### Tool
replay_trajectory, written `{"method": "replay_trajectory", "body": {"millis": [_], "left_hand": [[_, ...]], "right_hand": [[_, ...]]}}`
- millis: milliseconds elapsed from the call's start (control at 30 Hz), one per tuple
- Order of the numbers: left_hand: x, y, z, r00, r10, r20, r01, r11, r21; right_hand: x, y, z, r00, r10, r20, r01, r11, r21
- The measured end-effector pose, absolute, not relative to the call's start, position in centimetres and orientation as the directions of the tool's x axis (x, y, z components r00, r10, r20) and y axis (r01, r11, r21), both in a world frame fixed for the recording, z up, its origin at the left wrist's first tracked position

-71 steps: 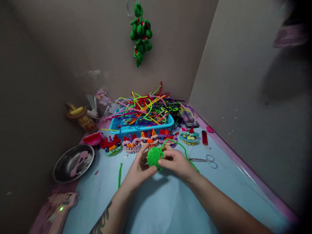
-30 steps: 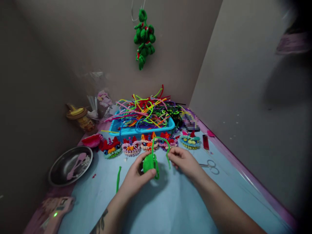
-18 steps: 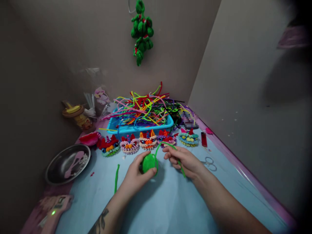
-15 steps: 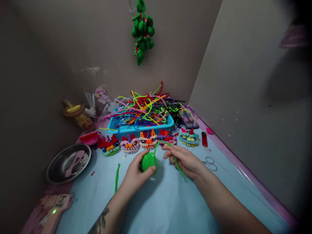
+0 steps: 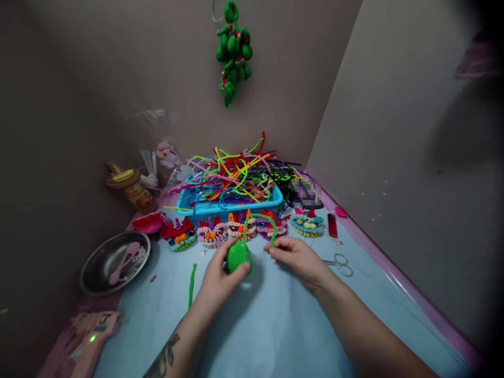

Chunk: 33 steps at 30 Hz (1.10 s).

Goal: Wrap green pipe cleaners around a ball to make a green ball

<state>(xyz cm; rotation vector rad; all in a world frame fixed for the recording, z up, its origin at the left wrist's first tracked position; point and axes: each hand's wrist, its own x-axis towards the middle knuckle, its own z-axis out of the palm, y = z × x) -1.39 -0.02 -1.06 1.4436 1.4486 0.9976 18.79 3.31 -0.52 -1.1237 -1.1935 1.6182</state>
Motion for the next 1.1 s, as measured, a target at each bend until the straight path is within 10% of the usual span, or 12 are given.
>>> {"method": "replay_trajectory", "body": {"millis": [600,1100], "left_hand": [[-0.5,-1.0,-0.7,0.337,0.940,0.050,0.472,-0.215,0.855],[-0.3,-1.0,-1.0,0.264,0.951,0.160,0.559,-0.286,0.778]], "right_hand": [[17.7,2.8,-1.0,-0.225,0.971,0.079,-0.136,0.049,-0.989],[16.7,2.3,-1.8,-0.318,0.944,-0.092,-0.108,-0.132,-0.985]]}}
